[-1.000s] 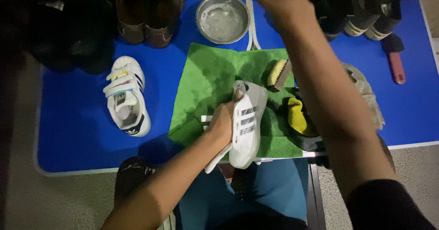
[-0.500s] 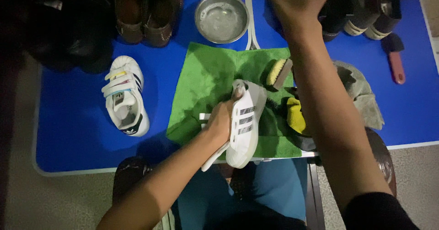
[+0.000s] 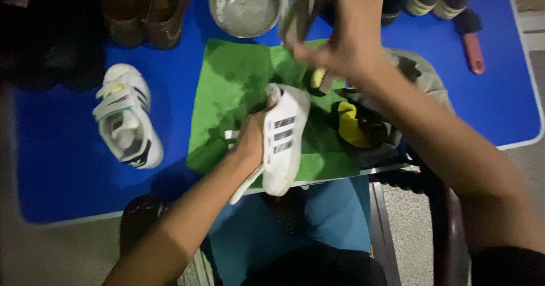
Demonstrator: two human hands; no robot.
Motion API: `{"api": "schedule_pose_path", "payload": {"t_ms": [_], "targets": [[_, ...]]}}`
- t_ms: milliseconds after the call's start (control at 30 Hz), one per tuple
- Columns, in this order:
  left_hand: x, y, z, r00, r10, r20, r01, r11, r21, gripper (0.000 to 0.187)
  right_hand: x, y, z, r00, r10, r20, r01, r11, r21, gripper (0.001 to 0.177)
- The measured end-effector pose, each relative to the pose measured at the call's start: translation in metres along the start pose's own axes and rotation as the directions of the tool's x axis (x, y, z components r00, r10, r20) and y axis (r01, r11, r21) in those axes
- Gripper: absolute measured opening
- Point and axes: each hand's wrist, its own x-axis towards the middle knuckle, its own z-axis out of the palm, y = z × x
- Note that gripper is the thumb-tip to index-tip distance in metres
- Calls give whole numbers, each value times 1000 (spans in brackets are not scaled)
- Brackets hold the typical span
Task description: Cleaning and polishing white sneakers using brushes, sponges, and cloths at a workbench
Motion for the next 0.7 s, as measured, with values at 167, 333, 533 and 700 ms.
{"api": "schedule_pose_path", "payload": {"t_ms": [167, 333, 533, 700], "targets": [[-21, 33, -22, 999, -31, -23, 31, 999, 28, 36, -50, -19, -10, 948, 193, 253, -216, 974, 64, 62], [-30, 44, -30, 980, -196, 34, 197, 980, -39, 50, -87, -52, -8, 889, 249, 385, -389, 854, 346, 66], [-30, 43, -30, 984, -177, -5, 176, 983, -52, 45, -97, -49, -6, 926, 182, 332, -304, 881, 364, 62], [-28, 37, -26, 988, -154, 8, 154, 986, -66, 42, -100, -49, 0, 913, 208, 352, -357, 826, 437, 64]]}}
